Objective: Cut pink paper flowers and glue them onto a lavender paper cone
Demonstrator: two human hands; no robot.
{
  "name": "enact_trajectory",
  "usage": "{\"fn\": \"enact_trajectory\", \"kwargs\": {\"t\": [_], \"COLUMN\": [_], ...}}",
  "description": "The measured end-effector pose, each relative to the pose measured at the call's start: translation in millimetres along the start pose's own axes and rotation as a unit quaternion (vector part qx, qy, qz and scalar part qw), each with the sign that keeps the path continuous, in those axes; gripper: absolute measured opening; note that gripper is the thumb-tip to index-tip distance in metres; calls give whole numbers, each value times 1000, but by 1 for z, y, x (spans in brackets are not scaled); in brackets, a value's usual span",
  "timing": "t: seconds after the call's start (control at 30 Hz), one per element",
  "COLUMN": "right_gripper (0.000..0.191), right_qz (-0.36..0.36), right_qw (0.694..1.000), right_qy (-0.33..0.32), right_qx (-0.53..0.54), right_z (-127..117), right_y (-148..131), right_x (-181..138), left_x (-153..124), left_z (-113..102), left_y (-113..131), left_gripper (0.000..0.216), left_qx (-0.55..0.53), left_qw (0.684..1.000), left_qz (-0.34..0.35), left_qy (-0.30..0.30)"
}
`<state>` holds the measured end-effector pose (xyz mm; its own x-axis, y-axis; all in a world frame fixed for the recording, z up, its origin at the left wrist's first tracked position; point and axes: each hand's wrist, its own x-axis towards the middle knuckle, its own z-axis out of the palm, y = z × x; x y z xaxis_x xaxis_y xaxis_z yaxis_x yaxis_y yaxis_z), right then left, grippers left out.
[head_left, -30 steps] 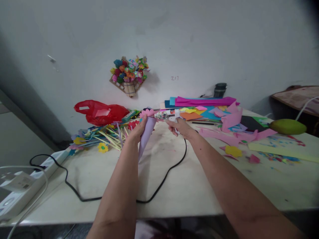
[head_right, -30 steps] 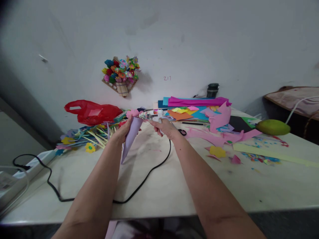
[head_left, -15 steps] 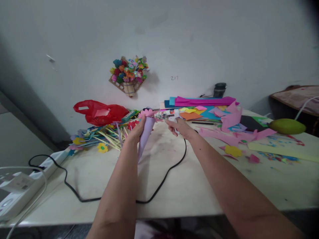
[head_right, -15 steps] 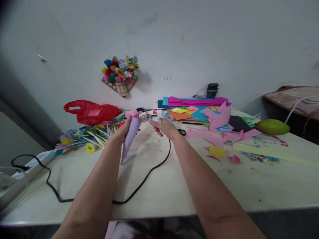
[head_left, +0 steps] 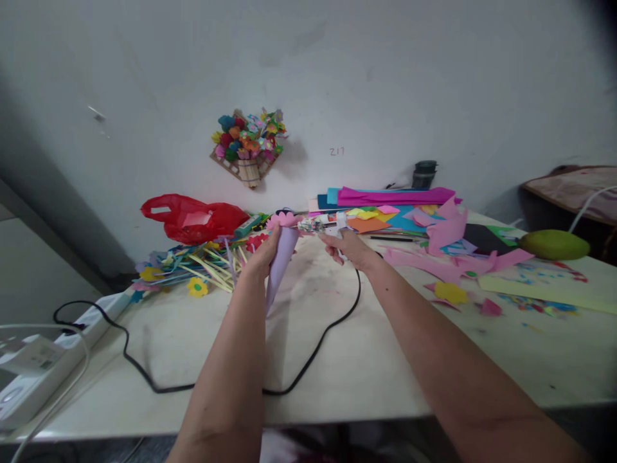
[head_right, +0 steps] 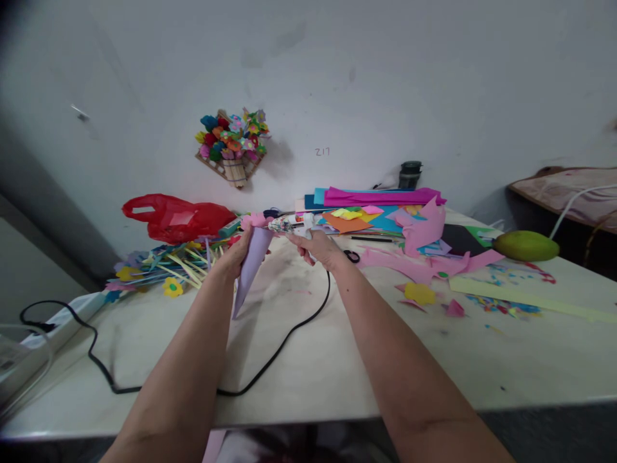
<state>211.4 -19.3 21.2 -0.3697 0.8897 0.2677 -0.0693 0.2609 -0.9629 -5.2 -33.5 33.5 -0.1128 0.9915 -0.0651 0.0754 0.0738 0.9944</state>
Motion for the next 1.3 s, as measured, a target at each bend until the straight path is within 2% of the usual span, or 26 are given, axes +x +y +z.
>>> {"fn": "enact_trajectory", "kwargs": {"t": [0.27,0.5,1.3], "right_gripper": [41,40,41], "right_qz": [-1,-4,-7], "right_qw": [1000,1000,999], "right_qy": [2,1,21], "right_qx": [5,-9,-28], "right_z": [-2,-2,-2], "right_y": [2,3,3], "right_x": [1,0,0], "left_x": [0,1,-2], "left_z": [-1,-3,-4], "left_y": [0,-1,2], "left_gripper": [62,69,69], "left_qx": [-6,-10,-39], "left_qw": [1000,1000,999], "left_qz": [-4,7,3], "left_qy": [16,4,14]}}
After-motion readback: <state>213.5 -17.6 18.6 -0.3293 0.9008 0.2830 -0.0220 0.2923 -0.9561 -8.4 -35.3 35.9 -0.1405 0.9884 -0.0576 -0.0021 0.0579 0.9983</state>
